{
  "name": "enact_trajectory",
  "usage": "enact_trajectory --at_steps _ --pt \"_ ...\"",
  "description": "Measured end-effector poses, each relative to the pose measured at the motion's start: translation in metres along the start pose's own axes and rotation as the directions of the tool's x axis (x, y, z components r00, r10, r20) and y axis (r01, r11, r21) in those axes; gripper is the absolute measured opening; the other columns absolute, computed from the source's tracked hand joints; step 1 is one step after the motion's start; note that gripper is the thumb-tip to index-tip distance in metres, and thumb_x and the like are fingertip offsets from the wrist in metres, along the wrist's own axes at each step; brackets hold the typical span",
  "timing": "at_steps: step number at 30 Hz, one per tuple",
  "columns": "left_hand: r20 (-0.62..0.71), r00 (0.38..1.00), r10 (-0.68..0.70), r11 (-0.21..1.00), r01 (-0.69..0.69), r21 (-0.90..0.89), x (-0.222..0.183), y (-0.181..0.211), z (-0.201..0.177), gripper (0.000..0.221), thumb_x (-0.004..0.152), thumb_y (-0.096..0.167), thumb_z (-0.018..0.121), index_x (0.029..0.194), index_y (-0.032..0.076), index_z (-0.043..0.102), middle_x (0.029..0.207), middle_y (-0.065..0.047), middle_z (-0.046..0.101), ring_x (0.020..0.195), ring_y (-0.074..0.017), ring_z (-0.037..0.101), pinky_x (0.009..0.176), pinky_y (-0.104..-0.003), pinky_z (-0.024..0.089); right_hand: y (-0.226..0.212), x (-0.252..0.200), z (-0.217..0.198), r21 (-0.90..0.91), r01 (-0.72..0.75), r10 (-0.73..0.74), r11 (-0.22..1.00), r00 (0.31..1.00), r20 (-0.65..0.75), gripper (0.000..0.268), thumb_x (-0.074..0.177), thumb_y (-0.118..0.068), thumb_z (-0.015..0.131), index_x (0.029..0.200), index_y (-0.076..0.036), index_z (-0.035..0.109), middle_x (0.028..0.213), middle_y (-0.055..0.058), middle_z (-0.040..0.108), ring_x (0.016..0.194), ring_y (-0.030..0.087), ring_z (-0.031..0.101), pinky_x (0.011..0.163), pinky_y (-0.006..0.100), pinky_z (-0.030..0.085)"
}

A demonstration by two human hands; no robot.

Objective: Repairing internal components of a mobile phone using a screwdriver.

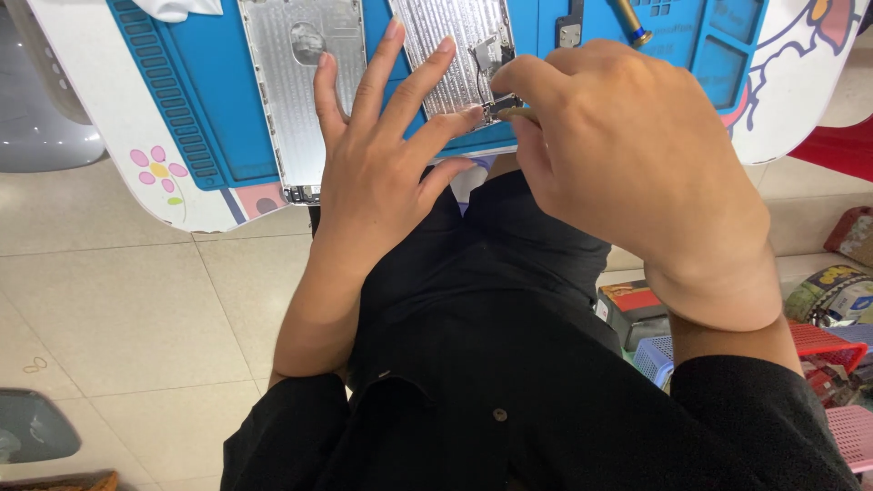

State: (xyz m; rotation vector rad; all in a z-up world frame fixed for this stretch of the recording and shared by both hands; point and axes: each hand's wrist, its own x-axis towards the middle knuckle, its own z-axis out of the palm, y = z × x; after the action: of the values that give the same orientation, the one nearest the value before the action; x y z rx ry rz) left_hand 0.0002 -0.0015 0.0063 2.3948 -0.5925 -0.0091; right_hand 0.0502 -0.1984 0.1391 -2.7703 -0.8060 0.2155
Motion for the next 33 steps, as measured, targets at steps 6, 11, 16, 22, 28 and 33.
enact_trajectory --at_steps 6,11,16,22,28,33 --pt "-0.006 1.000 0.013 1.000 -0.013 0.009 -0.001 -0.001 0.000 0.030 0.090 0.040 0.086 0.115 0.027 0.077 0.166 0.001 0.043 0.159 -0.0304 0.023 0.127 -0.069 0.006 0.000 -0.005 0.000 0.058 0.027 -0.029 0.998 0.999 0.031 0.022 0.089 -0.011 0.076 0.110 -0.005 0.071 0.088 0.011 0.064 0.088 0.030 0.065 0.073 0.042 0.054" --pt "-0.005 1.000 0.015 1.000 -0.015 0.015 -0.001 -0.001 0.000 0.030 0.091 0.040 0.086 0.116 0.027 0.078 0.167 0.001 0.043 0.160 -0.0300 0.022 0.127 -0.069 0.006 -0.008 -0.006 -0.004 0.062 0.001 -0.005 0.998 0.998 0.055 0.035 0.085 -0.015 0.078 0.118 -0.005 0.070 0.093 0.014 0.062 0.089 0.030 0.064 0.070 0.040 0.052" --pt "-0.004 1.000 0.016 1.000 -0.016 0.013 0.000 0.001 -0.002 0.027 0.091 0.038 0.085 0.113 0.026 0.077 0.166 0.001 0.043 0.159 -0.0308 0.021 0.127 -0.070 0.007 0.003 -0.011 0.007 -0.021 -0.167 0.168 0.986 0.974 0.150 0.031 0.101 -0.025 0.079 0.126 -0.010 0.069 0.088 0.009 0.062 0.084 0.030 0.063 0.067 0.043 0.049" --pt "-0.004 1.000 0.022 0.999 -0.021 0.048 -0.001 0.001 0.001 0.026 0.092 0.041 0.085 0.112 0.026 0.077 0.166 0.001 0.043 0.160 -0.0313 0.021 0.127 -0.071 0.007 0.001 -0.015 0.007 0.102 0.019 -0.015 0.995 0.999 -0.040 0.034 0.086 -0.005 0.080 0.118 -0.005 0.069 0.091 0.012 0.058 0.087 0.032 0.062 0.071 0.042 0.052" --pt "-0.010 0.999 0.031 0.999 -0.030 0.043 -0.001 0.000 0.001 0.025 0.092 0.040 0.085 0.112 0.027 0.076 0.166 0.001 0.043 0.159 -0.0310 0.021 0.127 -0.070 0.006 0.010 -0.029 0.016 0.155 0.049 -0.032 0.987 0.994 -0.108 0.031 0.095 -0.003 0.078 0.123 -0.009 0.067 0.100 0.010 0.056 0.095 0.030 0.061 0.078 0.041 0.052" --pt "-0.005 1.000 0.023 1.000 -0.023 0.021 0.000 -0.001 0.000 0.025 0.092 0.039 0.086 0.112 0.028 0.077 0.166 0.000 0.043 0.159 -0.0312 0.022 0.127 -0.069 0.005 0.017 -0.034 0.017 0.241 0.023 0.009 0.970 0.992 -0.129 0.038 0.089 0.002 0.080 0.125 -0.008 0.069 0.090 0.010 0.055 0.085 0.030 0.061 0.071 0.041 0.049"
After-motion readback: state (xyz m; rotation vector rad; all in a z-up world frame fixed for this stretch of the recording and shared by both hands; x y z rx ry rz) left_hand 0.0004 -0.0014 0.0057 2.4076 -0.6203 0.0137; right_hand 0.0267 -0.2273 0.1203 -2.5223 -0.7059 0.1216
